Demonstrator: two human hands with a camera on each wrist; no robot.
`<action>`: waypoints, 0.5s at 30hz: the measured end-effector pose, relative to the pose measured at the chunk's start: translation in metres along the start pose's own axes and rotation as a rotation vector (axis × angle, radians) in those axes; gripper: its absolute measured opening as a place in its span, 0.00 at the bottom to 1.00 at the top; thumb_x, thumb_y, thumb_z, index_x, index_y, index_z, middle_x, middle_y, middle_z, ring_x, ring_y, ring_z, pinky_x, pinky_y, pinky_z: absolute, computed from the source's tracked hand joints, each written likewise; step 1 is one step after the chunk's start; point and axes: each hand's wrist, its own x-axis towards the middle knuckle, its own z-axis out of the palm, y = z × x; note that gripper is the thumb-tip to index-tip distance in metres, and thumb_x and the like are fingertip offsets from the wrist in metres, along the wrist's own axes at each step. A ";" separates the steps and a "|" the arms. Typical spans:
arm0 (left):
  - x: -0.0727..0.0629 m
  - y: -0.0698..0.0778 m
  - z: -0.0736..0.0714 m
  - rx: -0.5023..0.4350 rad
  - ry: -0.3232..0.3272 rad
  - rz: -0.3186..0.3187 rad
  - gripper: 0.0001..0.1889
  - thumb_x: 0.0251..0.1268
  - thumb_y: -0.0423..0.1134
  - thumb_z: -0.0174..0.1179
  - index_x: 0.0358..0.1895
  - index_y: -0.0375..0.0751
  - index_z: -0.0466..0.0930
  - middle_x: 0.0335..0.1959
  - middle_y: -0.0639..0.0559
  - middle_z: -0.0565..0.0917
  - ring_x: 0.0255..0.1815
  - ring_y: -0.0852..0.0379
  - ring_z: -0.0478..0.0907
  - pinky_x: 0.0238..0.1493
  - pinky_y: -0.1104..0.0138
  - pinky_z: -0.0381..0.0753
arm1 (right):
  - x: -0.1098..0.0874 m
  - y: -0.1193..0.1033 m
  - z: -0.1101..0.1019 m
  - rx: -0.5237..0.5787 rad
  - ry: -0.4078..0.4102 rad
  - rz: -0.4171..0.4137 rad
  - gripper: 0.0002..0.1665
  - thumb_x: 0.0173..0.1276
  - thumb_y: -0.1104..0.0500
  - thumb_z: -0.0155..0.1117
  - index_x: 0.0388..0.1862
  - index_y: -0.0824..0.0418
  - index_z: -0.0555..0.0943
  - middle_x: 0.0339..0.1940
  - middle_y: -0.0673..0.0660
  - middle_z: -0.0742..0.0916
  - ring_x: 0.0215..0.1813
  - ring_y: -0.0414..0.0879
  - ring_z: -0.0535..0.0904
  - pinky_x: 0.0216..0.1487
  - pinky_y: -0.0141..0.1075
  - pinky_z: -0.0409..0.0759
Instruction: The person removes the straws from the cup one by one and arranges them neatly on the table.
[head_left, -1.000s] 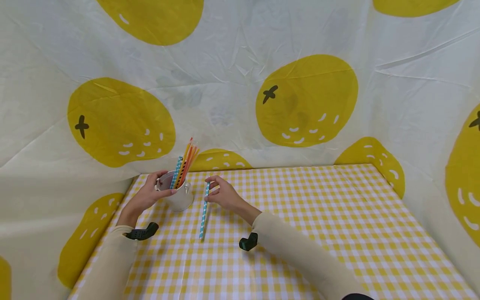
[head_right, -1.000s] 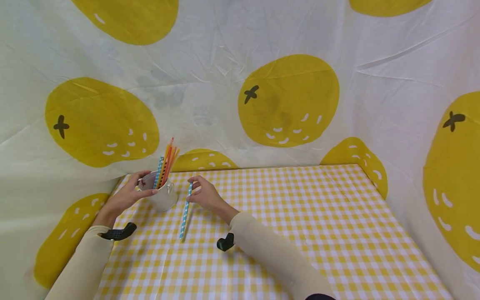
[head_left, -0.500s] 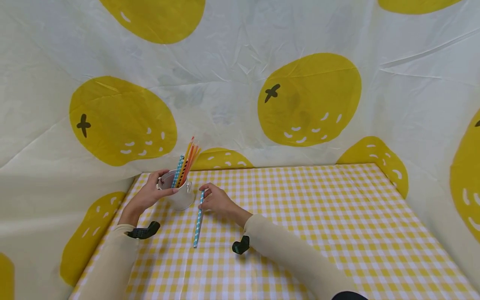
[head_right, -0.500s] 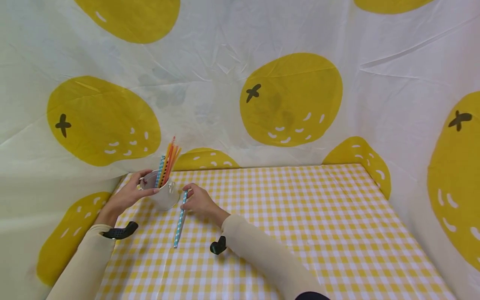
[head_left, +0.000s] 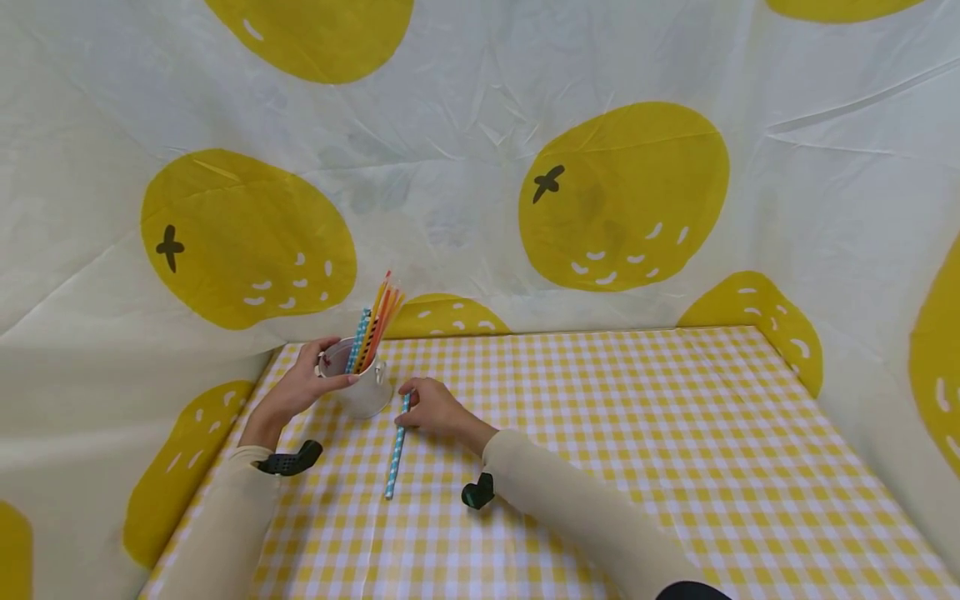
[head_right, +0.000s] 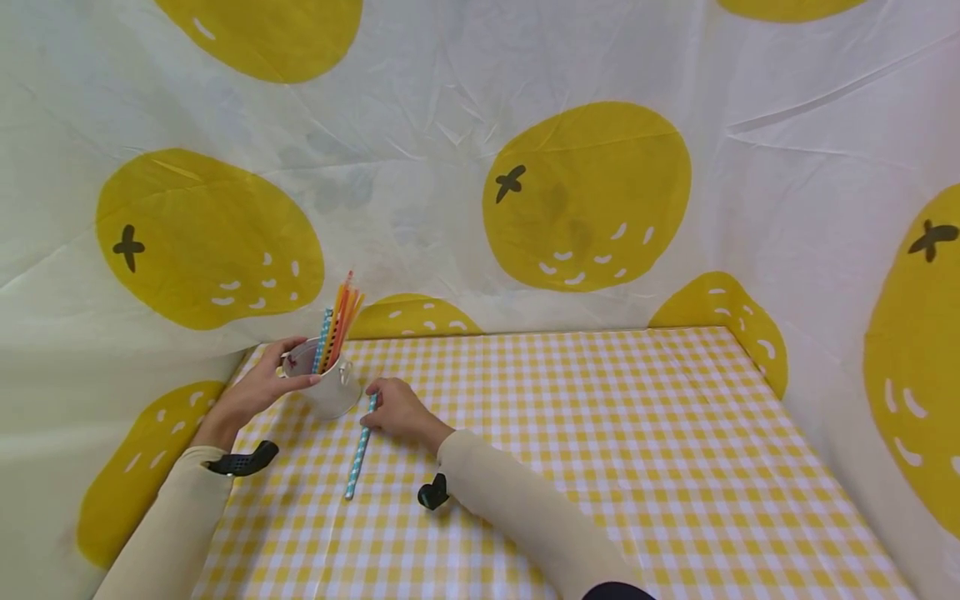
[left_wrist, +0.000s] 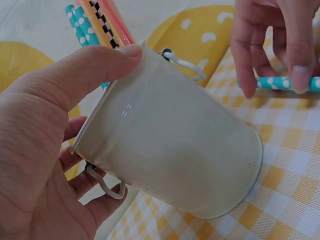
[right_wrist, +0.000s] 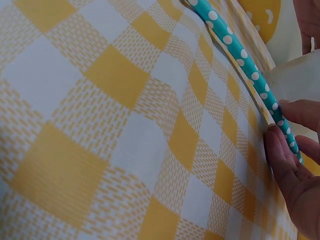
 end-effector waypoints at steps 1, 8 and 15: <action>0.000 0.000 0.000 0.001 0.000 0.000 0.50 0.65 0.53 0.69 0.81 0.41 0.48 0.77 0.34 0.48 0.71 0.35 0.52 0.66 0.37 0.59 | 0.000 -0.001 0.000 -0.030 -0.007 -0.008 0.27 0.61 0.62 0.77 0.58 0.68 0.81 0.40 0.63 0.85 0.34 0.40 0.72 0.39 0.31 0.72; 0.003 -0.001 0.000 0.013 0.009 0.007 0.50 0.65 0.53 0.70 0.81 0.41 0.48 0.77 0.34 0.49 0.71 0.35 0.53 0.66 0.38 0.58 | 0.001 -0.004 0.002 -0.177 -0.031 -0.017 0.25 0.60 0.56 0.80 0.54 0.65 0.85 0.40 0.60 0.85 0.38 0.40 0.70 0.41 0.31 0.70; 0.001 -0.001 0.001 0.011 0.007 0.001 0.50 0.65 0.52 0.70 0.81 0.40 0.48 0.76 0.34 0.50 0.68 0.36 0.54 0.65 0.39 0.59 | 0.001 -0.004 0.006 -0.215 -0.050 -0.041 0.25 0.61 0.54 0.79 0.54 0.65 0.85 0.39 0.58 0.86 0.36 0.39 0.71 0.41 0.29 0.70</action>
